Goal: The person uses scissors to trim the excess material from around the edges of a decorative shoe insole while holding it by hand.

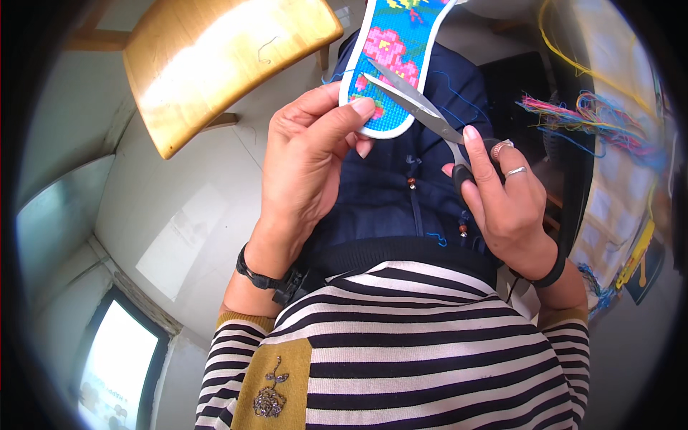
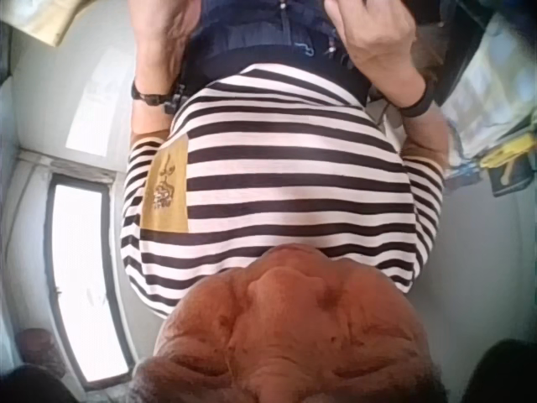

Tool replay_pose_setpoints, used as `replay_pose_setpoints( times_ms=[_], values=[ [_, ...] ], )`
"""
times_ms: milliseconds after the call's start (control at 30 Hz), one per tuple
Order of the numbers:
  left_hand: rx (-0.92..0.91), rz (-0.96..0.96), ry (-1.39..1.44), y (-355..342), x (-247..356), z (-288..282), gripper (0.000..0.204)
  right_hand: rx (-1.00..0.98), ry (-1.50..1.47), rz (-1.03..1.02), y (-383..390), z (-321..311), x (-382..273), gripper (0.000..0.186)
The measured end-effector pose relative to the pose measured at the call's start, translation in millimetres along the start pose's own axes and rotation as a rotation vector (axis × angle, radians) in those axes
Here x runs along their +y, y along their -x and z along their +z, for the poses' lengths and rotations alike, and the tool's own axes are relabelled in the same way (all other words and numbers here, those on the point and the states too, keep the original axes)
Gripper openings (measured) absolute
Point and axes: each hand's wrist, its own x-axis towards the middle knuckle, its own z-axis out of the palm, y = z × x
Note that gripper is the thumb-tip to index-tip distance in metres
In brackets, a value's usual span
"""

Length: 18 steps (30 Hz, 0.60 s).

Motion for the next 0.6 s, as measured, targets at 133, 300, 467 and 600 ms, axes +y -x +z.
replay_pose_setpoints(
  times_ms=[133, 300, 467, 600],
  values=[
    [-0.007, -0.042, 0.074, -1.7, 2.9, -0.8, 0.024, 0.018, -0.082, 0.066, -1.0, 3.6, -4.5, 0.054],
    [-0.011, -0.062, 0.116, -1.4, 3.4, 0.6, 0.018, 0.015, -0.131, 0.055, -0.3, 1.6, 0.1, 0.057],
    [-0.034, -0.086, 0.114, -0.4, 7.9, 1.6, 0.018, 0.076, 0.001, -0.059, -2.7, -0.3, 10.0, 0.06],
    [-0.037, -0.09, 0.101, 1.2, 8.2, 2.3, 0.018, 0.018, 0.013, -0.037, -3.1, -6.8, 8.5, 0.053]
  ],
)
